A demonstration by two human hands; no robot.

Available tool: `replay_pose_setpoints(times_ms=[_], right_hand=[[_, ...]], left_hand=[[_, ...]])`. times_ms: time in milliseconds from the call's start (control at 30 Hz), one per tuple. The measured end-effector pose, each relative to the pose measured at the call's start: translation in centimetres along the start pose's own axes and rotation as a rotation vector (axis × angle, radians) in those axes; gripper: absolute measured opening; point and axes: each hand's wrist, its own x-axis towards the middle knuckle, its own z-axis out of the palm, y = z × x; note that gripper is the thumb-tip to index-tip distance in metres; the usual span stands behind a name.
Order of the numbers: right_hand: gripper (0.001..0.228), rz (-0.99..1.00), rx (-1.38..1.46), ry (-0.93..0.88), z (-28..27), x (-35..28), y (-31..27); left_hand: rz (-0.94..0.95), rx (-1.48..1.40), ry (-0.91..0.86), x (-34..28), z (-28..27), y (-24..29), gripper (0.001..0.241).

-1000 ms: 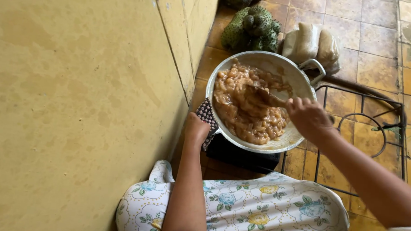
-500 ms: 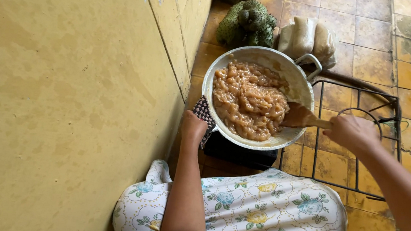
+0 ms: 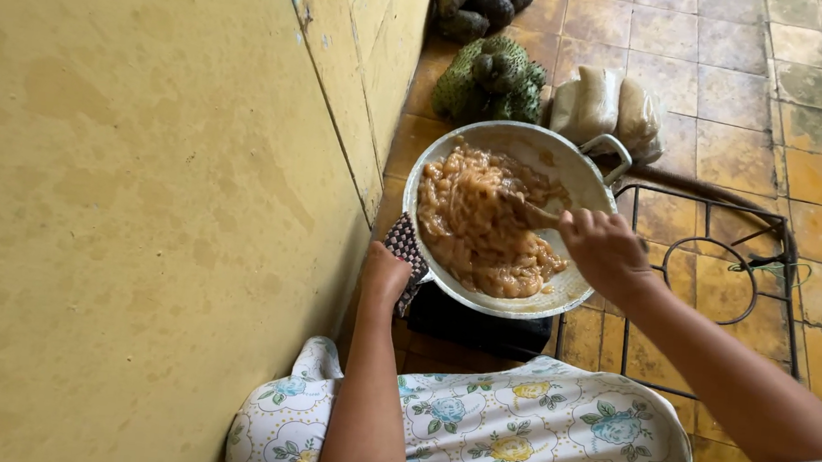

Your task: Stirring a thick mixture in a pan over a portable gas stove

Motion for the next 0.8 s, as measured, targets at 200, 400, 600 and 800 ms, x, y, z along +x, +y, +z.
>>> replay_pose_setpoints(times_ms=[200, 400, 600, 800], right_hand=[[0.030, 0.215, 0.242, -0.524, -7.0, -1.8, 6.1], [0.023, 0.228, 0.002, -0.959, -7.7, -3.4, 6.8], [0.018, 0.452, 0.523, -1.341, -1.0, -6.9, 0.6], [0.052, 0.691, 0.981, -1.079, 7.1, -7.2, -8.8]], left_hand=[[-0.041, -0.043, -0.026, 1.4, 0.9, -1.5, 0.049], [-0.017, -0.129, 0.052, 2.8, 1.6, -2.7, 0.037], [-0.036, -0.047, 0.018, 4.0, 1.5, -2.5, 0.038], [-0.097, 0.049, -0.044, 2.5, 0.3, -0.7, 0.052]])
